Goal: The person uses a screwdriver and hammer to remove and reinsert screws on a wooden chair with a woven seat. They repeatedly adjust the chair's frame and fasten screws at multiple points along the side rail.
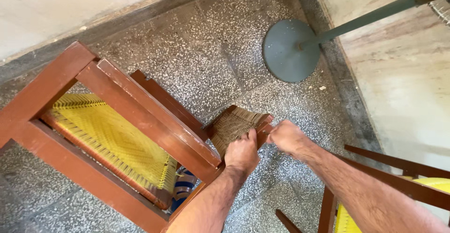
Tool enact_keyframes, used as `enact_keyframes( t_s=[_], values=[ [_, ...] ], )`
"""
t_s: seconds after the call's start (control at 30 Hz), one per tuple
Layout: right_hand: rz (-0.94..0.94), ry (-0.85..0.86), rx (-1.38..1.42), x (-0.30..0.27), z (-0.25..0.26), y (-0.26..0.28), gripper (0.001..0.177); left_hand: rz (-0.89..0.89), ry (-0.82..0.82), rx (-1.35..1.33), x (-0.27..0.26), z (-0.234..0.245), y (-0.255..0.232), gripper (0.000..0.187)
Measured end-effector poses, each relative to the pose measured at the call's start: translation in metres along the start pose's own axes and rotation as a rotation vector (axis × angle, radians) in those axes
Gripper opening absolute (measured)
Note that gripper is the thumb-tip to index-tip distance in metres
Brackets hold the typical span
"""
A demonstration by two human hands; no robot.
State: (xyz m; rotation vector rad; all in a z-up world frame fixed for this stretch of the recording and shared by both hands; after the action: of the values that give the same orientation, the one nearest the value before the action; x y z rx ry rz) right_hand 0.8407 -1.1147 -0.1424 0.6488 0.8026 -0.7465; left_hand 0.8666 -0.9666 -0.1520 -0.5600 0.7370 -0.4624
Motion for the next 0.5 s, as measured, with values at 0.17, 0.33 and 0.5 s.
enact_keyframes(
  t_s=[0.17, 0.33, 0.5],
  values=[
    [0.038, 0.074, -0.491, -0.012, 0.005, 0.024, 0.029, 0.009, 0.022, -0.002, 0.002, -0.001, 0.000, 0.036],
    [0.007, 0.057, -0.520, -0.038, 0.016, 0.049, 0.031, 0.005, 0.024, 0.004, -0.001, -0.001, 0.001, 0.034],
    [-0.030, 0.043, -0.571, -0.064, 0.025, 0.075, 0.029, 0.012, 0.064, 0.016, 0.000, -0.001, 0.001, 0.035]
  ],
)
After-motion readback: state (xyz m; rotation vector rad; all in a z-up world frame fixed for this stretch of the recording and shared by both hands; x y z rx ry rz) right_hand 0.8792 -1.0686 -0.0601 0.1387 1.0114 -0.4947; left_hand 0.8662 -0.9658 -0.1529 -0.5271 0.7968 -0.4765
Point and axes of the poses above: each hand's wrist, its own x-axis towards the middle knuckle, its own z-axis out of the back of the hand, y = z × x, the point moved 9 cm from there along x, towards the middle knuckle, and after that the axes turned 4 degrees about z, right-handed, at the moved point
